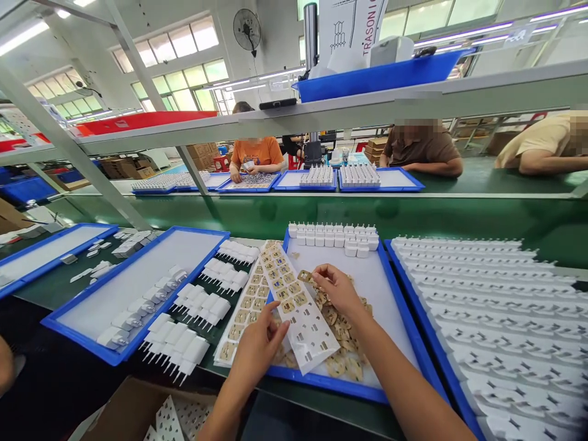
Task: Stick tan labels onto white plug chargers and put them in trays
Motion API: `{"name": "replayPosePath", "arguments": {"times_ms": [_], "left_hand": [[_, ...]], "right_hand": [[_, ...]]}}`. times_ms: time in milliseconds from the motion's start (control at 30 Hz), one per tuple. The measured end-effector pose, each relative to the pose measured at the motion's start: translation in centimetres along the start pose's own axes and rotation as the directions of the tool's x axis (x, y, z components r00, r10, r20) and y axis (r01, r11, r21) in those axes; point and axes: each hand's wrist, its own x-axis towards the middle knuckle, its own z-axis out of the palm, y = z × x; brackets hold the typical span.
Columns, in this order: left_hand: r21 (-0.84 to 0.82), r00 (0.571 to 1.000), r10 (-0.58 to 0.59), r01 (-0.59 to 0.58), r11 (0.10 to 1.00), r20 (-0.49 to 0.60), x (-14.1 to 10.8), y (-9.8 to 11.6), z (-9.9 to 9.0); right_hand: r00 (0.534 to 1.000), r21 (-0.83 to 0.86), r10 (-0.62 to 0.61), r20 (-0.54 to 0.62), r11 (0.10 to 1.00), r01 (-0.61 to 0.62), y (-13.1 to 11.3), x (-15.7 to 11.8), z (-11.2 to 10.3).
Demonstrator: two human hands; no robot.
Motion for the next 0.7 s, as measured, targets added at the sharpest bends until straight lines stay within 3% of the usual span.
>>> {"name": "replayPosePath", "arguments": {"times_ms": [133,267,367,467,567,700], "left_hand": [[0.346,0.998,0.068,-0.059,0.936,-0.016,2.3,2.3,-3.1],[0.545,0.972,0.231,-0.174,0.820,-0.036,10.3,4.8,-4.2],[0.618,0.949,0.314,-0.224,0.754,-0.039,17.6,5.7,-2.6],[0.617,0.938,0.341,-0.234,0.751,-0.058,22.5,5.8,-0.1],[0.589,0.933,0.344,-0.219,0.778,-0.108,24.5,5.6,2.3],[0.497,0.922,0.345,-0.219,0.839,-0.175,24.7,5.0,4.0]], "right_hand": [[0.998,0.028,0.048,-0.048,0.999,-0.047,0.0,0.0,0.0],[0.995,0.057,0.061,-0.083,0.997,-0.056,-0.1,0.0,-0.1],[0.993,0.069,0.071,-0.095,0.996,-0.064,0.5,0.3,-0.4],[0.990,0.065,0.072,-0.124,0.996,-0.064,1.6,0.9,-0.7],[0.986,0.043,0.074,-0.146,0.997,-0.068,2.6,1.5,-0.9],[0.987,0.027,0.067,-0.148,0.998,-0.064,3.2,1.9,-0.9]]}}
